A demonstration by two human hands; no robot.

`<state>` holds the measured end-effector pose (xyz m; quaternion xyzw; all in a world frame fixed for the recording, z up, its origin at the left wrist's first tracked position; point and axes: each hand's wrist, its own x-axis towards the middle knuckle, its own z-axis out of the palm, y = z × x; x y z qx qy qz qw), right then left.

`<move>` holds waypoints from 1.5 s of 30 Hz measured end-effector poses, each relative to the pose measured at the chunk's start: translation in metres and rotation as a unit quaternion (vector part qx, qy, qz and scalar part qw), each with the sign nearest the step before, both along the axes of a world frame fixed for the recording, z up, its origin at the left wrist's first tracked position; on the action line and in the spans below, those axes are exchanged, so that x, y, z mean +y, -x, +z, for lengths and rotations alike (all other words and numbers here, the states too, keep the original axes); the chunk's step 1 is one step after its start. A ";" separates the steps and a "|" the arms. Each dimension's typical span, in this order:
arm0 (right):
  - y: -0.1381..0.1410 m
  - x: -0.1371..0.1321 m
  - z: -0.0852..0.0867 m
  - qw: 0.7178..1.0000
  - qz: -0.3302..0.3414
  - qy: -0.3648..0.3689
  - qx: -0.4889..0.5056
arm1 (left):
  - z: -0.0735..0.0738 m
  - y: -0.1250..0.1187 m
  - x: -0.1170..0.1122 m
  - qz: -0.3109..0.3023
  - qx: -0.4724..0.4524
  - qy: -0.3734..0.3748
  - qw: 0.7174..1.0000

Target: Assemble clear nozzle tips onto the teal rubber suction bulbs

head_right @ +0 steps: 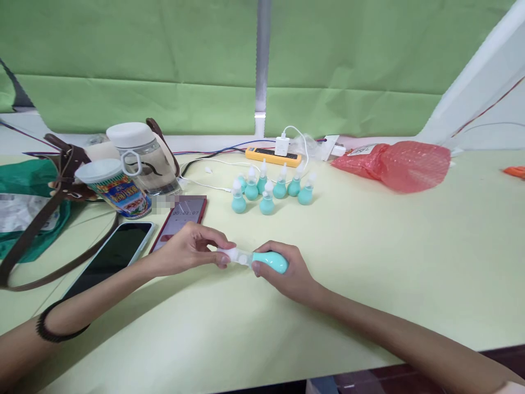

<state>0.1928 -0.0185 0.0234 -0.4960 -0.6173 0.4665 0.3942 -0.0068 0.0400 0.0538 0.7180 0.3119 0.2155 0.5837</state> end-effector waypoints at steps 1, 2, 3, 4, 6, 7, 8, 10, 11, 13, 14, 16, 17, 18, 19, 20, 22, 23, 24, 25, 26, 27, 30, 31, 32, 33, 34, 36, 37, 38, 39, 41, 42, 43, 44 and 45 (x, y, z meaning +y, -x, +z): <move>-0.002 0.002 0.001 1.000 0.003 0.002 -0.007 | -0.001 -0.001 -0.001 0.005 0.000 -0.011 1.000; -0.005 0.003 0.003 1.000 0.007 0.003 -0.016 | -0.002 -0.002 -0.002 0.013 -0.001 -0.022 1.000; -0.007 0.005 0.005 1.000 0.015 0.005 -0.024 | -0.003 -0.003 -0.004 0.021 -0.005 -0.028 0.999; -0.010 0.007 0.007 0.999 0.023 0.010 -0.031 | -0.005 -0.004 -0.005 0.026 -0.009 -0.030 0.999; -0.014 0.010 0.008 0.998 0.039 0.027 -0.032 | -0.009 -0.006 -0.007 0.032 -0.013 -0.030 0.999; -0.015 0.011 0.008 0.998 0.045 0.038 -0.027 | -0.011 -0.007 -0.007 0.034 -0.012 -0.032 0.999; -0.015 0.012 0.007 0.998 0.049 0.046 -0.021 | -0.013 -0.007 -0.007 0.036 -0.011 -0.036 0.999; -0.015 0.012 0.004 0.998 0.044 0.050 -0.018 | -0.018 -0.008 -0.006 0.044 -0.013 -0.044 0.998; -0.014 0.012 0.002 0.998 0.041 0.050 -0.019 | -0.020 -0.008 -0.006 0.049 -0.017 -0.044 0.998; -0.013 0.013 0.000 0.998 0.034 0.053 -0.027 | -0.023 -0.008 -0.005 0.056 -0.022 -0.041 0.997; -0.013 0.014 0.000 0.997 0.035 0.055 -0.032 | -0.024 -0.008 -0.005 0.062 -0.021 -0.041 0.997; -0.014 0.017 0.003 0.997 0.043 0.044 -0.048 | -0.024 -0.009 -0.006 0.077 -0.017 -0.052 0.996; -0.016 0.020 0.005 0.996 0.055 0.026 -0.061 | -0.022 -0.010 -0.006 0.085 -0.018 -0.067 0.994; -0.018 0.022 0.009 0.994 0.076 0.003 -0.074 | -0.020 -0.012 -0.005 0.089 -0.021 -0.087 0.992; -0.020 0.024 0.012 0.991 0.099 -0.022 -0.086 | -0.017 -0.013 -0.005 0.089 -0.024 -0.110 0.990; -0.023 0.027 0.015 0.987 0.116 -0.047 -0.098 | -0.013 -0.015 -0.004 0.087 -0.030 -0.130 0.987; -0.031 0.032 0.018 0.982 0.121 -0.086 -0.118 | -0.007 -0.020 -0.001 0.091 -0.046 -0.160 0.982; -0.036 0.036 0.019 0.982 0.100 -0.106 -0.123 | -0.005 -0.022 0.001 0.102 -0.051 -0.170 0.979; -0.043 0.041 0.018 0.982 0.062 -0.129 -0.121 | -0.004 -0.025 0.002 0.114 -0.048 -0.182 0.976; -0.050 0.047 0.016 0.981 0.018 -0.154 -0.113 | -0.004 -0.028 0.003 0.123 -0.030 -0.202 0.971; -0.058 0.054 0.013 0.979 -0.032 -0.181 -0.094 | -0.005 -0.032 0.004 0.117 0.008 -0.237 0.964; -0.066 0.061 0.009 0.972 -0.089 -0.209 -0.066 | -0.008 -0.035 0.004 0.098 0.067 -0.285 0.951; -0.088 0.083 -0.008 0.922 -0.275 -0.270 -0.007 | -0.020 -0.048 0.002 -0.022 0.282 -0.451 0.847; -0.092 0.089 -0.014 0.904 -0.330 -0.273 0.000 | -0.025 -0.052 0.002 -0.062 0.329 -0.484 0.809; -0.096 0.093 -0.020 0.891 -0.368 -0.267 0.003 | -0.029 -0.056 0.002 -0.085 0.342 -0.497 0.793; -0.097 0.096 -0.025 0.884 -0.390 -0.256 0.004 | -0.032 -0.059 0.001 -0.102 0.347 -0.505 0.784; -0.098 0.098 -0.030 0.884 -0.399 -0.245 0.002 | -0.034 -0.061 0.001 -0.115 0.343 -0.509 0.781; -0.096 0.099 -0.037 0.891 -0.390 -0.231 0.000 | -0.035 -0.063 0.003 -0.128 0.330 -0.514 0.782; -0.094 0.098 -0.039 0.895 -0.383 -0.230 -0.001 | -0.032 -0.061 0.005 -0.128 0.326 -0.515 0.782; -0.092 0.098 -0.040 0.897 -0.376 -0.231 -0.002 | -0.028 -0.059 0.008 -0.122 0.323 -0.515 0.785; -0.090 0.097 -0.040 0.900 -0.370 -0.231 -0.004 | -0.023 -0.054 0.014 -0.110 0.322 -0.513 0.788; -0.087 0.095 -0.040 0.906 -0.354 -0.232 -0.007 | -0.009 -0.042 0.034 -0.066 0.322 -0.506 0.797; -0.085 0.095 -0.041 0.910 -0.345 -0.231 -0.008 | -0.001 -0.034 0.048 -0.033 0.324 -0.502 0.801; -0.084 0.095 -0.041 0.914 -0.335 -0.229 -0.010 | 0.006 -0.027 0.064 0.007 0.326 -0.498 0.803; -0.083 0.094 -0.041 0.918 -0.324 -0.227 -0.012 | 0.012 -0.020 0.082 0.055 0.332 -0.493 0.803; -0.081 0.094 -0.042 0.922 -0.314 -0.224 -0.014 | 0.016 -0.014 0.099 0.103 0.339 -0.485 0.800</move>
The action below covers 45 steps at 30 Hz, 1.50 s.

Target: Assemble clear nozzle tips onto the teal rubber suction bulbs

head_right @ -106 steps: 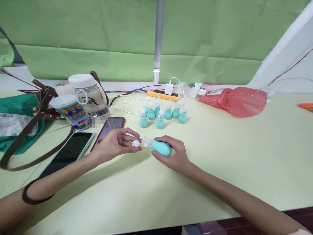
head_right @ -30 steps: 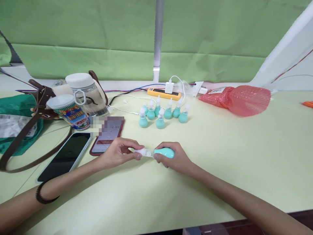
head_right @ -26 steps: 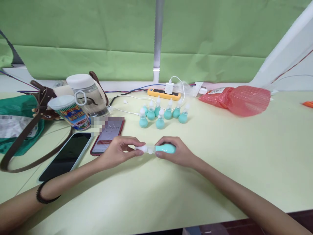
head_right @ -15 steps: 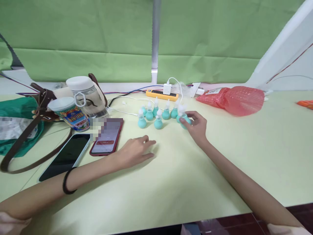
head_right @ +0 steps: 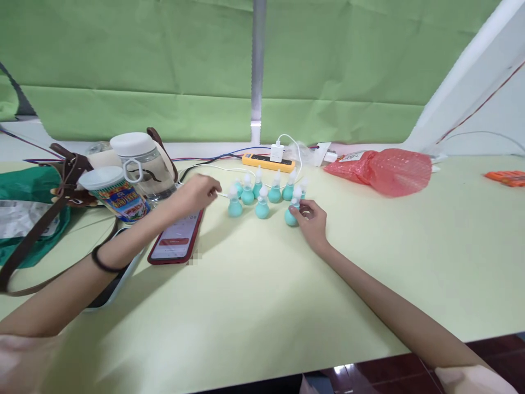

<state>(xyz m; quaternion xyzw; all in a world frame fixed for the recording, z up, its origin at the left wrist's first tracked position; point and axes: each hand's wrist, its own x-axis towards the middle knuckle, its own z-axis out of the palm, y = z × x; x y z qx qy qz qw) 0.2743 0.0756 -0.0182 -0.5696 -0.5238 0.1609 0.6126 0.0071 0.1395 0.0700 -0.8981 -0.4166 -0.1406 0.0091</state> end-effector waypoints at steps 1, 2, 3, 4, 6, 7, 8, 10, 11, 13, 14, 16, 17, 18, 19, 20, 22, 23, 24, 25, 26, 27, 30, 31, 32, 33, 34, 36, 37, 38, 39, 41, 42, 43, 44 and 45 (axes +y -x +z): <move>0.001 -0.001 0.000 1.000 0.009 0.003 -0.004 | 0.002 0.005 0.017 0.042 -0.015 -0.008 0.999; 0.002 -0.001 -0.001 1.000 0.017 0.006 -0.009 | 0.002 0.009 0.033 0.077 -0.026 -0.010 0.997; 0.003 -0.002 -0.001 1.000 0.024 0.008 -0.014 | 0.000 0.012 0.046 0.106 -0.036 -0.010 0.994; 0.004 -0.003 -0.001 0.999 0.031 0.009 -0.020 | -0.004 0.014 0.057 0.131 -0.045 -0.009 0.990; 0.005 -0.006 0.000 0.998 0.041 0.009 -0.036 | -0.014 0.017 0.072 0.168 -0.060 0.002 0.984; 0.006 -0.006 0.001 0.998 0.045 0.009 -0.043 | -0.020 0.017 0.077 0.179 -0.067 0.011 0.981; 0.006 -0.007 0.001 0.998 0.048 0.008 -0.051 | -0.026 0.017 0.080 0.189 -0.075 0.020 0.979; 0.007 -0.008 0.002 0.997 0.052 0.009 -0.062 | -0.035 0.014 0.085 0.202 -0.093 0.040 0.974; 0.007 -0.008 0.002 0.996 0.053 0.010 -0.066 | -0.038 0.012 0.088 0.205 -0.103 0.052 0.972; 0.007 -0.008 0.003 0.996 0.056 0.012 -0.071 | -0.042 0.003 0.092 0.201 -0.126 0.079 0.968; 0.007 -0.008 0.003 0.996 0.057 0.014 -0.072 | -0.043 -0.002 0.094 0.194 -0.137 0.096 0.967; 0.007 -0.008 0.003 0.995 0.057 0.014 -0.075 | -0.043 -0.015 0.098 0.177 -0.159 0.134 0.962; 0.007 -0.008 0.003 0.995 0.057 0.014 -0.077 | -0.043 -0.021 0.099 0.170 -0.171 0.155 0.958; 0.007 -0.008 0.003 0.995 0.057 0.013 -0.078 | -0.042 -0.027 0.099 0.164 -0.185 0.174 0.953; 0.007 -0.008 0.002 0.995 0.057 0.013 -0.080 | -0.041 -0.033 0.099 0.161 -0.200 0.191 0.947; 0.006 -0.008 0.002 0.995 0.056 0.012 -0.082 | -0.040 -0.037 0.098 0.161 -0.217 0.205 0.941; 0.006 -0.008 0.002 0.995 0.056 0.011 -0.086 | -0.038 -0.044 0.094 0.167 -0.256 0.223 0.926; 0.006 -0.008 0.002 0.995 0.056 0.011 -0.088 | -0.037 -0.045 0.092 0.172 -0.275 0.226 0.918; 0.006 -0.008 0.002 0.994 0.056 0.011 -0.090 | -0.036 -0.045 0.090 0.178 -0.295 0.227 0.911; 0.006 -0.008 0.002 0.994 0.055 0.011 -0.091 | -0.035 -0.044 0.088 0.183 -0.314 0.224 0.904; 0.005 -0.008 0.001 0.994 0.055 0.011 -0.093 | -0.034 -0.043 0.086 0.189 -0.333 0.219 0.898; 0.005 -0.007 0.001 0.994 0.054 0.010 -0.095 | -0.033 -0.040 0.085 0.194 -0.353 0.210 0.891; 0.004 -0.007 0.001 0.994 0.048 0.007 -0.103 | -0.027 -0.029 0.078 0.215 -0.413 0.169 0.869; 0.004 -0.007 0.000 0.993 0.046 0.007 -0.106 | -0.024 -0.025 0.074 0.222 -0.433 0.153 0.860; 0.005 -0.007 0.000 0.993 0.044 0.008 -0.108 | -0.021 -0.021 0.068 0.227 -0.452 0.136 0.852; 0.005 -0.007 0.000 0.993 0.043 0.010 -0.112 | -0.017 -0.017 0.060 0.230 -0.473 0.121 0.842; 0.005 -0.007 0.000 0.992 0.043 0.012 -0.115 | -0.013 -0.014 0.050 0.233 -0.491 0.106 0.833; 0.006 -0.007 0.000 0.992 0.041 0.016 -0.121 | -0.007 -0.007 0.020 0.207 -0.579 0.066 0.786; 0.007 -0.007 0.000 0.991 0.039 0.017 -0.124 | -0.005 -0.005 0.001 0.164 -0.618 0.056 0.767; 0.007 -0.007 0.000 0.991 0.037 0.015 -0.129 | -0.004 -0.002 -0.020 0.145 -0.624 0.058 0.766; 0.007 -0.008 0.001 0.990 0.032 0.009 -0.136 | -0.005 0.000 -0.042 0.132 -0.621 0.068 0.770; 0.008 -0.011 0.006 0.988 0.000 -0.033 -0.153 | -0.010 0.002 -0.085 0.085 -0.593 0.160 0.785; 0.009 -0.014 0.009 0.984 -0.025 -0.074 -0.163 | -0.014 0.003 -0.104 0.073 -0.568 0.221 0.790; 0.012 -0.019 0.013 0.976 -0.050 -0.128 -0.170 | -0.019 0.004 -0.121 0.070 -0.544 0.271 0.791; 0.016 -0.025 0.018 0.965 -0.064 -0.183 -0.175 | -0.025 0.005 -0.134 0.065 -0.514 0.323 0.792; 0.023 -0.034 0.022 0.955 -0.060 -0.228 -0.178 | -0.031 0.005 -0.144 0.054 -0.482 0.358 0.798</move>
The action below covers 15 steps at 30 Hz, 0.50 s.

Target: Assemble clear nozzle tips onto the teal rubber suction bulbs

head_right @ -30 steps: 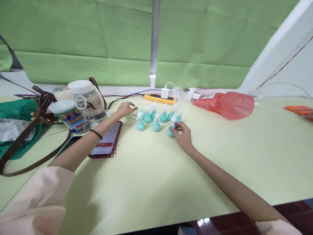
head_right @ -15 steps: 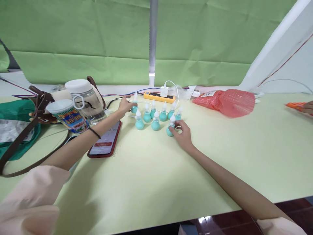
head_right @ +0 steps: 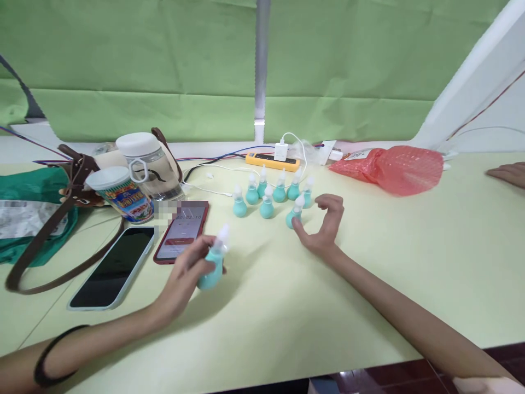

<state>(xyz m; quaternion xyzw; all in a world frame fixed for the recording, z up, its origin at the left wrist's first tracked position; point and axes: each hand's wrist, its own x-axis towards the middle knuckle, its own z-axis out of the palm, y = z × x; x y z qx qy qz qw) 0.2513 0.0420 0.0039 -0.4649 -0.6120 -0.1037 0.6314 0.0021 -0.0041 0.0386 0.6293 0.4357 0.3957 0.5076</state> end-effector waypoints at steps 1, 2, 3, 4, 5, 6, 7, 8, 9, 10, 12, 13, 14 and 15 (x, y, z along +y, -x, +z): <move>0.009 -0.009 0.004 0.999 0.035 -0.021 -0.012 | -0.006 0.000 -0.007 -0.016 0.022 -0.013 1.000; 0.019 -0.019 0.008 0.995 0.095 0.014 -0.023 | -0.012 0.000 -0.011 -0.034 0.051 -0.049 0.997; 0.031 -0.029 0.011 0.980 0.170 0.094 -0.036 | -0.017 0.001 -0.013 -0.058 0.081 -0.095 0.991; 0.043 -0.037 0.012 0.946 0.249 0.200 -0.056 | -0.021 0.001 -0.013 -0.079 0.107 -0.143 0.981; 0.054 -0.044 0.012 0.912 0.308 0.265 -0.057 | -0.025 0.001 -0.013 -0.100 0.131 -0.184 0.969; 0.064 -0.049 0.011 0.878 0.350 0.318 -0.070 | -0.027 0.001 -0.013 -0.115 0.149 -0.215 0.958; 0.072 -0.051 0.009 0.856 0.375 0.346 -0.080 | -0.029 0.001 -0.012 -0.123 0.162 -0.235 0.951; 0.078 -0.052 0.006 0.846 0.388 0.355 -0.086 | -0.030 0.001 -0.012 -0.123 0.172 -0.246 0.946; 0.082 -0.051 0.003 0.845 0.393 0.351 -0.091 | -0.030 0.001 -0.011 -0.119 0.185 -0.252 0.942; 0.084 -0.050 -0.001 0.851 0.392 0.336 -0.091 | -0.030 0.001 -0.011 -0.112 0.201 -0.257 0.939; 0.083 -0.049 -0.005 0.864 0.387 0.311 -0.086 | -0.030 0.001 -0.009 -0.109 0.239 -0.262 0.929; 0.082 -0.049 -0.007 0.866 0.386 0.307 -0.080 | -0.030 0.001 -0.008 -0.115 0.257 -0.265 0.922; 0.081 -0.050 -0.008 0.864 0.389 0.312 -0.071 | -0.029 0.001 -0.007 -0.126 0.270 -0.270 0.916; 0.080 -0.051 -0.008 0.859 0.393 0.325 -0.056 | -0.029 0.002 -0.006 -0.139 0.275 -0.275 0.911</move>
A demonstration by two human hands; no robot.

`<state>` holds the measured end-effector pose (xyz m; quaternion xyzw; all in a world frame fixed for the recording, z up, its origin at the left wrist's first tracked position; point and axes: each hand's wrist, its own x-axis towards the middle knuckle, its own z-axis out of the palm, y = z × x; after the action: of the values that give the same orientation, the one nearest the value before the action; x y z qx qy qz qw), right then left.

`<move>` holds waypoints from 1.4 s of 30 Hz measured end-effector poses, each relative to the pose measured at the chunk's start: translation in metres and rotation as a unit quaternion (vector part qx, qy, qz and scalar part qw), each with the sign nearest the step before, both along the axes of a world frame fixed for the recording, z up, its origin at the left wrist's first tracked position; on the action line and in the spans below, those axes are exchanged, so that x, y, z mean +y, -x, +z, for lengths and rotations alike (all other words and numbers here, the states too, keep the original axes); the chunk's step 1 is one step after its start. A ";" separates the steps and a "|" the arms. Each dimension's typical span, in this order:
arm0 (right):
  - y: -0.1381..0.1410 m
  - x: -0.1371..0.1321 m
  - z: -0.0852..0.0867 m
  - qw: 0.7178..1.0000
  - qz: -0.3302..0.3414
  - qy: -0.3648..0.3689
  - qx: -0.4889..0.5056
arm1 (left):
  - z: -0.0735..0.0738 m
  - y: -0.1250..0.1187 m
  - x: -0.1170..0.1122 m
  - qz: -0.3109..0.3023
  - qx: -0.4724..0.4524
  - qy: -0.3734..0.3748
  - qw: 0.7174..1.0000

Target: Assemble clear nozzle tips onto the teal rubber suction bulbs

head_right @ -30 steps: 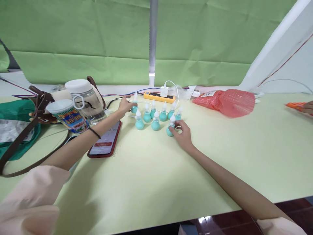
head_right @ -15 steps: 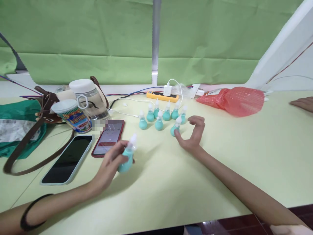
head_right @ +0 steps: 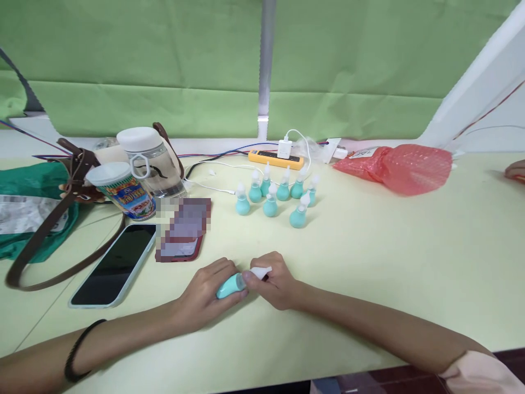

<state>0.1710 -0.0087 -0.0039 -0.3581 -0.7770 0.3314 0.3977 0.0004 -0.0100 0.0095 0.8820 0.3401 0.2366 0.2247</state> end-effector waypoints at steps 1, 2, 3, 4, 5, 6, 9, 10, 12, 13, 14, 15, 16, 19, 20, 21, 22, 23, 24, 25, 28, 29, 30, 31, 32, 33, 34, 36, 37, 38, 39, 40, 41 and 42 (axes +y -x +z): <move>0.000 -0.001 0.000 1.000 0.000 0.027 0.013 | 0.000 0.001 0.001 -0.016 0.002 -0.002 1.000; 0.001 -0.003 0.001 0.998 0.001 0.061 0.029 | 0.001 0.001 0.001 -0.030 0.001 -0.002 1.000; 0.002 -0.004 0.002 0.994 0.001 0.096 0.048 | 0.001 0.002 0.001 -0.039 -0.002 -0.001 0.999; 0.003 -0.004 0.003 0.989 -0.001 0.132 0.067 | 0.002 0.003 0.002 -0.045 -0.003 0.004 0.999; 0.005 -0.005 0.004 0.982 -0.005 0.166 0.087 | 0.002 0.003 0.002 -0.047 -0.002 0.012 0.999; 0.006 -0.005 0.005 0.974 -0.012 0.199 0.111 | 0.002 0.004 0.002 -0.048 -0.002 0.019 0.999; 0.008 -0.005 0.008 0.951 -0.022 0.253 0.177 | 0.002 0.005 0.003 -0.072 -0.015 0.016 0.997; 0.008 -0.005 0.010 0.951 -0.018 0.251 0.180 | 0.003 0.005 0.004 -0.077 -0.019 0.017 0.997; 0.005 -0.002 0.014 0.965 -0.016 0.217 0.148 | 0.003 0.005 0.005 -0.054 -0.027 0.044 0.997; 0.002 0.002 0.017 0.974 -0.027 0.192 0.114 | 0.003 0.004 0.006 -0.024 -0.032 0.071 0.997; -0.001 0.007 0.019 0.982 -0.046 0.166 0.072 | 0.004 0.004 0.006 0.010 -0.042 0.102 0.994; -0.005 0.013 0.021 0.988 -0.076 0.136 0.022 | 0.005 0.004 0.007 0.039 -0.056 0.131 0.989; -0.009 0.020 0.022 0.988 -0.107 0.105 -0.041 | 0.005 0.004 0.007 0.060 -0.071 0.155 0.984; -0.022 0.044 0.021 0.939 -0.222 0.008 -0.261 | 0.007 0.004 0.008 0.069 -0.104 0.196 0.973; -0.025 0.050 0.019 0.911 -0.248 -0.013 -0.330 | 0.007 0.003 0.008 0.069 -0.108 0.202 0.971; -0.028 0.054 0.017 0.885 -0.262 -0.026 -0.385 | 0.007 0.003 0.008 0.072 -0.108 0.208 0.970; -0.029 0.057 0.014 0.865 -0.265 -0.032 -0.425 | 0.007 0.003 0.008 0.076 -0.108 0.213 0.968; -0.030 0.059 0.011 0.853 -0.261 -0.035 -0.451 | 0.007 0.003 0.008 0.081 -0.108 0.217 0.967; -0.031 0.059 0.009 0.846 -0.256 -0.038 -0.466 | 0.007 0.003 0.009 0.084 -0.108 0.220 0.966; -0.031 0.058 0.008 0.844 -0.253 -0.044 -0.472 | 0.007 0.003 0.008 0.086 -0.109 0.222 0.965; -0.030 0.052 0.008 0.849 -0.272 -0.099 -0.443 | 0.006 0.002 0.008 0.089 -0.109 0.218 0.966; -0.030 0.049 0.009 0.860 -0.279 -0.125 -0.407 | 0.005 0.002 0.008 0.091 -0.109 0.216 0.966; -0.029 0.045 0.011 0.880 -0.277 -0.147 -0.358 | 0.005 0.003 0.008 0.091 -0.109 0.216 0.966; -0.028 0.041 0.014 0.904 -0.258 -0.159 -0.302 | 0.005 0.003 0.009 0.088 -0.110 0.219 0.966; -0.026 0.036 0.016 0.930 -0.222 -0.157 -0.246 | 0.005 0.003 0.009 0.080 -0.113 0.228 0.964; -0.022 0.031 0.018 0.955 -0.174 -0.137 -0.198 | 0.005 0.003 0.010 0.067 -0.117 0.242 0.961; -0.018 0.025 0.019 0.974 -0.117 -0.105 -0.161 | 0.004 0.003 0.010 0.050 -0.122 0.257 0.957; -0.010 0.016 0.020 0.993 -0.020 -0.026 -0.117 | 0.003 0.003 0.012 0.014 -0.117 0.272 0.955; -0.006 0.012 0.019 0.995 0.011 0.007 -0.102 | 0.003 0.003 0.012 0.000 -0.106 0.264 0.959; -0.002 0.009 0.018 0.995 0.031 0.032 -0.087 | 0.003 0.003 0.012 -0.010 -0.092 0.246 0.965; 0.000 0.008 0.017 0.995 0.043 0.050 -0.071 | 0.003 0.003 0.011 -0.019 -0.075 0.222 0.972; 0.001 0.007 0.015 0.995 0.052 0.067 -0.052 | 0.003 0.003 0.010 -0.028 -0.060 0.200 0.978; 0.002 0.007 0.014 0.994 0.060 0.086 -0.034 | 0.003 0.003 0.010 -0.038 -0.051 0.181 0.981; 0.002 0.007 0.014 0.992 0.070 0.106 -0.018 | 0.003 0.003 0.009 -0.049 -0.048 0.167 0.984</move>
<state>0.1685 -0.0017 0.0097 -0.3488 -0.7677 0.4323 0.3196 -0.0025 -0.0014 0.0125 0.8351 0.3204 0.2075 0.3961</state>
